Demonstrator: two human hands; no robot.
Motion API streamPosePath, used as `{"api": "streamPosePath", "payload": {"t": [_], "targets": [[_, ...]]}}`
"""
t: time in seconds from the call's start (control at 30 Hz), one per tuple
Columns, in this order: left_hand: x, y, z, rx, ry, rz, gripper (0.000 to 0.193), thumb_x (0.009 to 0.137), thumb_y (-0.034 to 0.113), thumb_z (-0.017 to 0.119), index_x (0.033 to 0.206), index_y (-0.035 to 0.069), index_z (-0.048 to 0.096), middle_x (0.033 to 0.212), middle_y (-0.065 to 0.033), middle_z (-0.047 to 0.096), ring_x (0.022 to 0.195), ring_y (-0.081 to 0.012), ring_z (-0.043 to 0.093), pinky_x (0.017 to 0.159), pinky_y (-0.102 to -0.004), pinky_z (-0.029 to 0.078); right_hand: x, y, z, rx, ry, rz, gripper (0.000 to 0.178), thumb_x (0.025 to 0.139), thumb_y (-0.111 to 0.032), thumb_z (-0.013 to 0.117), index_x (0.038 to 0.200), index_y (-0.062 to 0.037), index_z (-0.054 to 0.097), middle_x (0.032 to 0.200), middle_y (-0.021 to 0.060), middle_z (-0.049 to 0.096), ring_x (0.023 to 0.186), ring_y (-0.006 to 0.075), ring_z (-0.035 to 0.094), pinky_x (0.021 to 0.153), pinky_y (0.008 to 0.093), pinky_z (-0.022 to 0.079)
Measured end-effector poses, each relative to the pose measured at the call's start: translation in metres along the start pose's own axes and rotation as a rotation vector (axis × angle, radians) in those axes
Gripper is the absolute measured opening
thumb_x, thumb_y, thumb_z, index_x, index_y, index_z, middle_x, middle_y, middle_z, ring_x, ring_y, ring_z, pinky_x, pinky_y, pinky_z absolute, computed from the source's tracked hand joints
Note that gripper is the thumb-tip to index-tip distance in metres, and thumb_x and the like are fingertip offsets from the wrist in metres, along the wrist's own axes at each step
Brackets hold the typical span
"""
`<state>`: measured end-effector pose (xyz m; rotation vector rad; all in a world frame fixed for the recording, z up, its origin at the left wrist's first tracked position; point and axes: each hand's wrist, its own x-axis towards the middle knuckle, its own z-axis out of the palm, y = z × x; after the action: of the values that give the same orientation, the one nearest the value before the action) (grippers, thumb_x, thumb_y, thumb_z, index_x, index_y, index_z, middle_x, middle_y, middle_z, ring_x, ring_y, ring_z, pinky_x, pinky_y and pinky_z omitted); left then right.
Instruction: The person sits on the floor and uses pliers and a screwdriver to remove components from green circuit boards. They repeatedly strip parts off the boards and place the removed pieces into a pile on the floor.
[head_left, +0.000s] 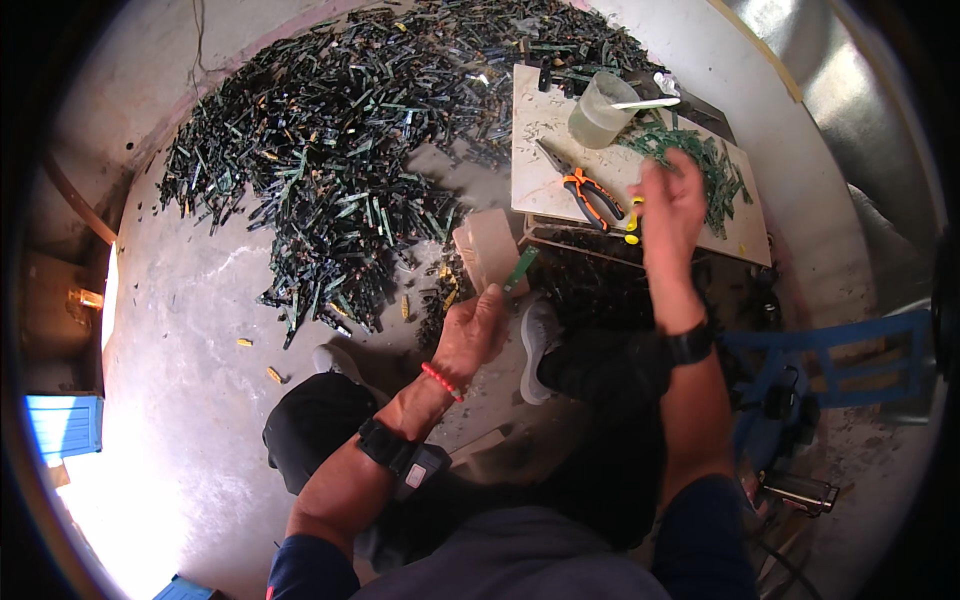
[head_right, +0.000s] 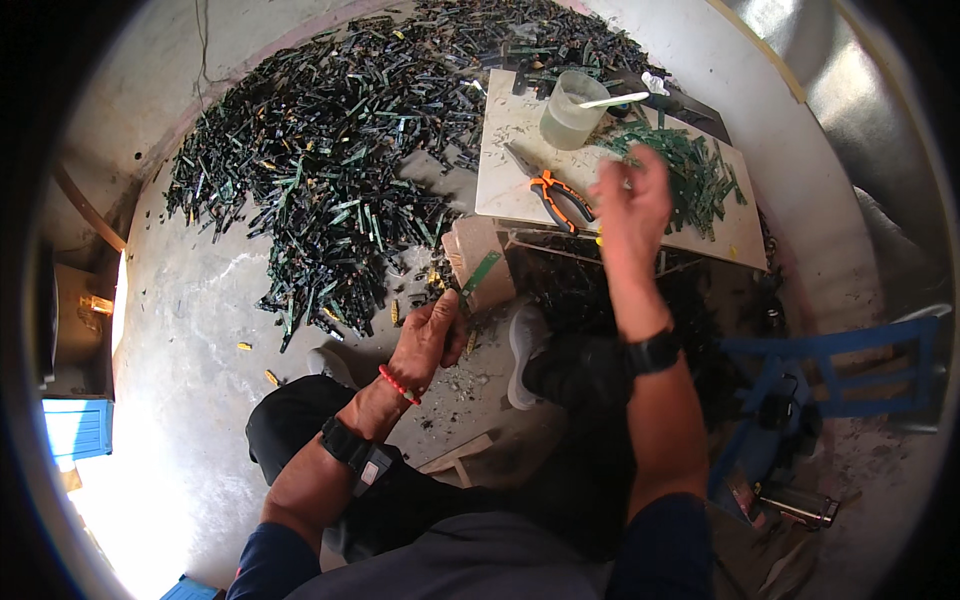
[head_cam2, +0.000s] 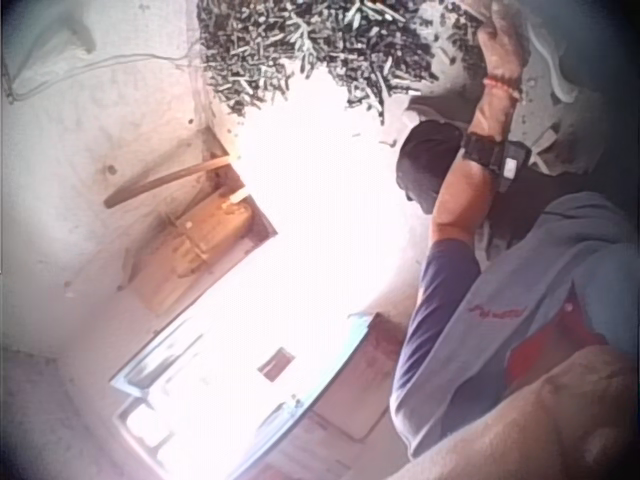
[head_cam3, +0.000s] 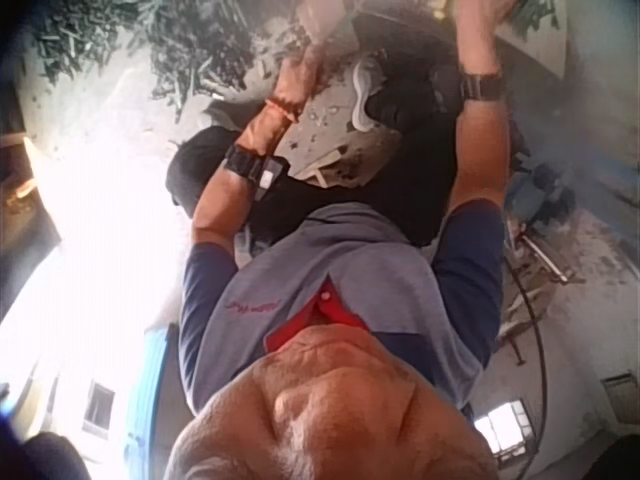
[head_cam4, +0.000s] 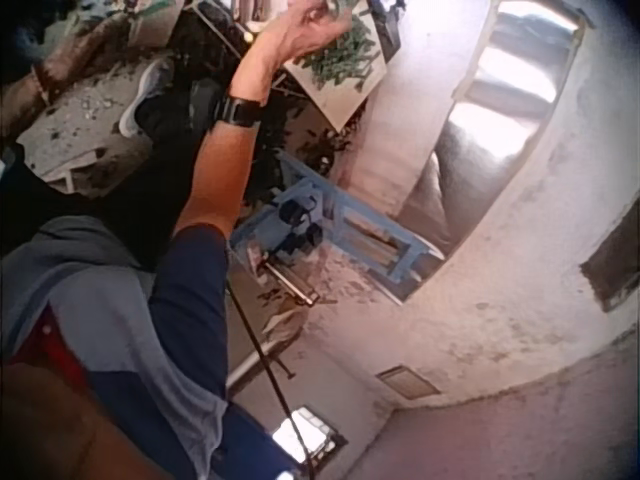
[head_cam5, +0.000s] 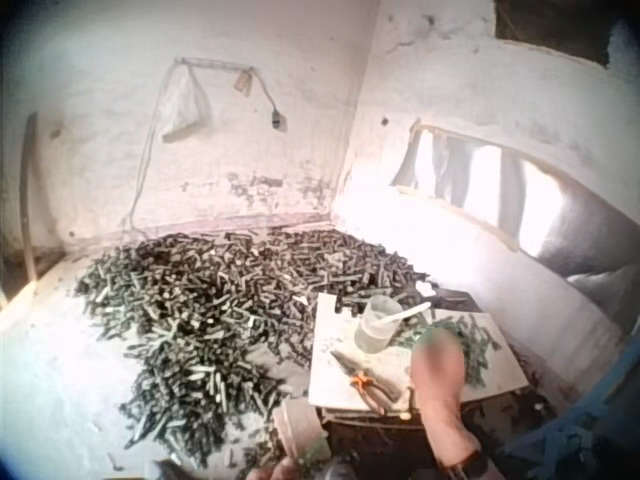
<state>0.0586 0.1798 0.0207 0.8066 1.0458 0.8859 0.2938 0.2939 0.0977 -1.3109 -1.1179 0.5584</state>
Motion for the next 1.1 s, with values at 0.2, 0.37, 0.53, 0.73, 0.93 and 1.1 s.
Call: {"api": "streamPosePath", "payload": {"t": [0.2,0.37,0.53,0.73,0.93,1.1], "targets": [[0.003,0.0,-0.002,-0.015,-0.009,0.01,0.056,0.1,0.052,0.043,0.071,0.005,0.053,0.051,-0.002,0.046,0.041,-0.011,0.04,0.04,-0.0268,0.03,0.09,-0.028,-0.011,-0.286,0.019,0.173,0.056,0.089,-0.033,0.069,0.126,0.0024,0.048,0.087,0.007,0.066,0.065,0.0105,0.061,0.05,0.0226,0.045],[0.009,-0.006,-0.005,-0.025,-0.009,0.038,0.055,0.1,0.052,0.044,0.072,0.006,0.053,0.051,-0.002,0.047,0.04,-0.0109,0.04,0.039,-0.0264,0.03,0.123,-0.003,-0.017,-0.101,-0.194,0.144,0.027,0.091,-0.025,0.065,0.104,-0.0016,0.061,0.075,0.0021,0.062,0.057,0.0068,0.056,0.048,0.0227,0.043],[0.008,-0.001,-0.004,-0.031,0.056,0.031,0.054,0.1,0.052,0.045,0.072,0.006,0.053,0.052,-0.0023,0.049,0.04,-0.0106,0.042,0.038,-0.0257,0.029,0.088,-0.023,-0.007,-0.271,0.107,-0.135,0.018,0.09,-0.017,0.062,0.1,-0.001,0.062,0.071,0.0038,0.063,0.054,0.0086,0.059,0.046,0.0234,0.043],[0.006,0.001,-0.005,-0.12,0.064,0.031,0.052,0.099,0.051,0.047,0.071,0.007,0.053,0.052,-0.0017,0.048,0.04,-0.0099,0.041,0.037,-0.025,0.029,0.035,-0.016,-0.019,-0.163,0.11,0.006,0.02,0.092,-0.014,0.06,0.103,0.0018,0.062,0.071,0.0044,0.063,0.053,0.0087,0.057,0.044,0.0223,0.041],[0.003,0.006,-0.01,-0.127,0.1,0.046,0.053,0.1,0.05,0.047,0.07,0.007,0.053,0.052,-0.0017,0.048,0.038,-0.0097,0.04,0.036,-0.0248,0.028,0.009,-0.009,-0.011,-0.051,0.05,0.217,0.023,0.094,-0.015,0.059,0.108,0.0029,0.064,0.07,0.0024,0.059,0.049,0.0069,0.049,0.043,0.0217,0.038],[0.003,0.011,-0.012,-0.11,0.105,0.035,0.054,0.101,0.047,0.046,0.066,0.006,0.051,0.053,-0.0007,0.048,0.04,-0.0093,0.041,0.038,-0.0246,0.03,-0.003,-0.011,-0.009,-0.038,-0.013,0.313,0.021,0.096,-0.015,0.057,0.105,0.0038,0.063,0.066,0.0,0.053,0.049,0.0061,0.045,0.043,0.0212,0.036]]}}
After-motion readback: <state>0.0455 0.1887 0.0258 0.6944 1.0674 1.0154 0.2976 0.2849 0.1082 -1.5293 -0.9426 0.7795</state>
